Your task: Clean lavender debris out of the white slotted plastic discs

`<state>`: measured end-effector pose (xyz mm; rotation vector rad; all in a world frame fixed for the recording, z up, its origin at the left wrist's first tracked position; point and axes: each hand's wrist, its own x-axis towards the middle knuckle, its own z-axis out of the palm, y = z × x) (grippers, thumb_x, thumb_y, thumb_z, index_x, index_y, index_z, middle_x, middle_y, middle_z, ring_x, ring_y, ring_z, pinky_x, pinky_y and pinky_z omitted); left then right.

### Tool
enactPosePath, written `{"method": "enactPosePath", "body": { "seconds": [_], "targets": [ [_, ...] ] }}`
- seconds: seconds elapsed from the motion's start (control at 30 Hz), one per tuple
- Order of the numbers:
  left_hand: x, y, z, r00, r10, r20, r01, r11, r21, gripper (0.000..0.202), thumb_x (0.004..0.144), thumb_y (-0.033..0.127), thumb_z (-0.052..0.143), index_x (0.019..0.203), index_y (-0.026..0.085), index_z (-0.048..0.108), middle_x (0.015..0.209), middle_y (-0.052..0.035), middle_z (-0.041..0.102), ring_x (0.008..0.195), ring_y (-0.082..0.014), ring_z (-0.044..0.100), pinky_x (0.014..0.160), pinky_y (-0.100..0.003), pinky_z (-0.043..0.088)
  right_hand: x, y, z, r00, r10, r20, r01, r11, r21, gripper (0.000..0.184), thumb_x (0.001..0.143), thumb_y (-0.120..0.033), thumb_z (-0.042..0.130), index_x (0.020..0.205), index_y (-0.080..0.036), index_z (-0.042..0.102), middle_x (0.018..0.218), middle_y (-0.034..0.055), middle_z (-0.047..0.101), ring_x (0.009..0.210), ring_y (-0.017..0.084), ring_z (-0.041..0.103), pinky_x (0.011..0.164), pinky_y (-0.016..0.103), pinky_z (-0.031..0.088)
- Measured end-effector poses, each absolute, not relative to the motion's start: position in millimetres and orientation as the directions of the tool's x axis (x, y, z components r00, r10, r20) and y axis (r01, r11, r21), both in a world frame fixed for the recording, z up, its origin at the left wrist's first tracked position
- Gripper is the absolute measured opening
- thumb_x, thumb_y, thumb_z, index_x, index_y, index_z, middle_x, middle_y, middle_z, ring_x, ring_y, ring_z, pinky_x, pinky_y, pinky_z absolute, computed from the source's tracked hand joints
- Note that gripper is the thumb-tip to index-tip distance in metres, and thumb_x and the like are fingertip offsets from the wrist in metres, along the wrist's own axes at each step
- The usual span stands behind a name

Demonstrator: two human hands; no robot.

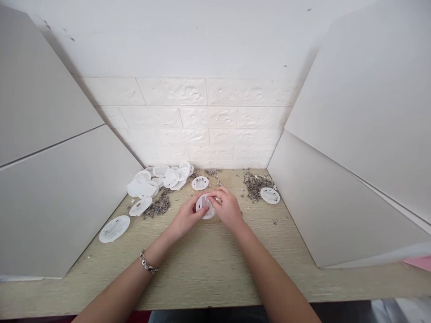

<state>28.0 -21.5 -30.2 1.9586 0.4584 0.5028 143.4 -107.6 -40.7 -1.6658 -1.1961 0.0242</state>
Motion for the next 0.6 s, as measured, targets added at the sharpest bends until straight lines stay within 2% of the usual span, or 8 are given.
{"method": "enactPosePath", "body": {
  "seconds": [0.27, 0.43, 0.53, 0.6],
  "targets": [
    [28.0, -22.7, -28.1, 0.854, 0.514, 0.082, 0.060, -0.253, 0.966, 0.040, 0.071, 0.024, 0.052, 0.110, 0.015, 0.049, 0.107, -0.0053, 0.056, 0.094, -0.0156, 0.053, 0.082, -0.026, 0.042, 142.9, -106.8, -42.3, 0.503, 0.706, 0.499, 0.657, 0.063, -0.751, 0.012, 0.076, -0.021, 0.051, 0.074, -0.019, 0.063, 0.078, 0.0020, 0.054, 0.072, 0.011, 0.052, 0.061, 0.020, 0.041],
    [28.4, -22.8, -28.7, 0.858, 0.507, 0.077, 0.046, -0.224, 0.974, 0.039, 0.070, 0.023, 0.052, 0.108, 0.015, 0.050, 0.103, -0.0047, 0.057, 0.089, -0.0146, 0.053, 0.079, -0.025, 0.042, 142.5, -106.2, -44.5, 0.497, 0.702, 0.511, 0.642, 0.099, -0.760, 0.013, 0.076, -0.022, 0.050, 0.075, -0.019, 0.062, 0.079, 0.0025, 0.054, 0.075, 0.012, 0.052, 0.065, 0.021, 0.041],
    [28.6, -20.5, -30.1, 0.870, 0.486, 0.087, 0.027, -0.223, 0.974, 0.040, 0.070, 0.022, 0.053, 0.109, 0.015, 0.050, 0.102, -0.0049, 0.058, 0.089, -0.0149, 0.053, 0.079, -0.025, 0.043, 141.9, -105.0, -44.7, 0.554, 0.705, 0.442, 0.560, 0.076, -0.825, 0.011, 0.073, -0.024, 0.052, 0.073, -0.018, 0.061, 0.082, 0.0030, 0.054, 0.077, 0.013, 0.051, 0.067, 0.023, 0.041],
    [28.0, -18.4, -30.5, 0.879, 0.468, 0.094, 0.011, -0.217, 0.976, 0.042, 0.070, 0.024, 0.053, 0.111, 0.015, 0.050, 0.104, -0.0055, 0.057, 0.090, -0.0155, 0.053, 0.080, -0.026, 0.042, 141.8, -104.2, -43.3, 0.619, 0.714, 0.328, 0.421, 0.051, -0.905, 0.015, 0.069, -0.027, 0.055, 0.079, -0.017, 0.059, 0.088, 0.0037, 0.056, 0.078, 0.014, 0.052, 0.066, 0.024, 0.042]
  ]
}}
